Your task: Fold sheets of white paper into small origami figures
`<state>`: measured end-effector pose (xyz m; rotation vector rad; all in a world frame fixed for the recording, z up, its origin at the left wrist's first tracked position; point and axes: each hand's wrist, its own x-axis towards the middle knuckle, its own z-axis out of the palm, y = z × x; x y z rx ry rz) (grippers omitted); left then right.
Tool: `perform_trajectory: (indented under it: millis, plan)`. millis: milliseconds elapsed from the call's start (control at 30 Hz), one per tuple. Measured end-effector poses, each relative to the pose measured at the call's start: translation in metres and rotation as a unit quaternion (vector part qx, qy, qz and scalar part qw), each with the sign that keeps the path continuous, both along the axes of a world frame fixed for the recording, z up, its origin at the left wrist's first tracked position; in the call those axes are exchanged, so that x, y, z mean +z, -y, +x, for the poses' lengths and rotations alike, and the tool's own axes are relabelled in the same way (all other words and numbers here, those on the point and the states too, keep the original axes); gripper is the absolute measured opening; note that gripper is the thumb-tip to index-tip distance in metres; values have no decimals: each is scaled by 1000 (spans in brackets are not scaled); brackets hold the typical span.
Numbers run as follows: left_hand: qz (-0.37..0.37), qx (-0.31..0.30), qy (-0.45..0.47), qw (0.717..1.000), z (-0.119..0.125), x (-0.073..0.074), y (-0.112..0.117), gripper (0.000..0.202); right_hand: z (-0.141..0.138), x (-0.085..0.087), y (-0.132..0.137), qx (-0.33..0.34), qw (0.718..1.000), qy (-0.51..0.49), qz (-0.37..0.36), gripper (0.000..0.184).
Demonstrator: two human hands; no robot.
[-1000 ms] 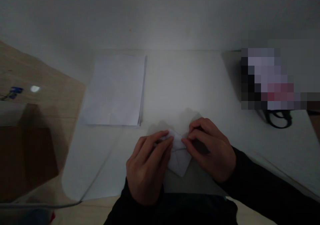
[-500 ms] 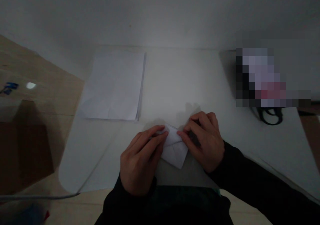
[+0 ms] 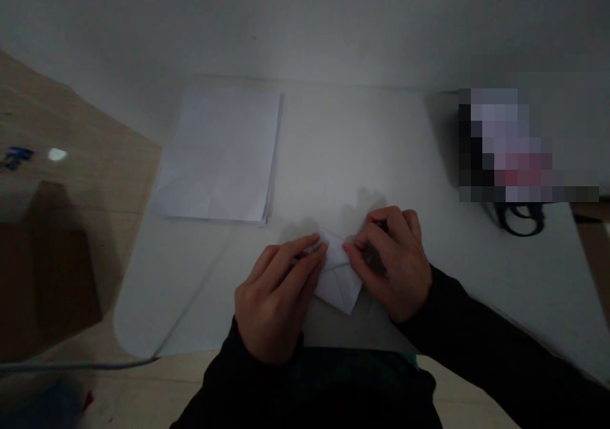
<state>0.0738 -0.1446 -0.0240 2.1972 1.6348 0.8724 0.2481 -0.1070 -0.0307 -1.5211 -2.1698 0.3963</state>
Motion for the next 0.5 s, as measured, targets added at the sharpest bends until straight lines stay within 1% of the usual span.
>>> perform_trajectory:
  millis: [100, 167, 200, 233, 300, 400, 500]
  plan:
    - [-3, -12, -4, 1000, 0, -1, 2, 29, -2, 1, 2, -11, 1000, -5, 21, 7]
    - [-15, -20, -3, 1000, -1, -2, 3, 31, -4, 2, 7, 1, 998, 2, 68, 3]
    - [-19, -24, -2, 1000, 0, -2, 3, 32, -5, 2, 10, 15, 995, 5, 99, 3]
    - [-20, -27, -1, 999, 0, -2, 3, 33, -6, 2, 14, 33, 991, 6, 130, 8]
    - [-17, -32, 0, 999, 1, -2, 3, 33, -7, 3, 20, 88, 981, 0, 173, 13]
    - [-10, -40, 1, 999, 2, -2, 2, 33, -5, 4, 26, 160, 972, 2, 170, 16]
    - [-12, -50, 10, 999, 1, -3, 2, 33, 1, 3, 29, 171, 974, 16, 151, 18]
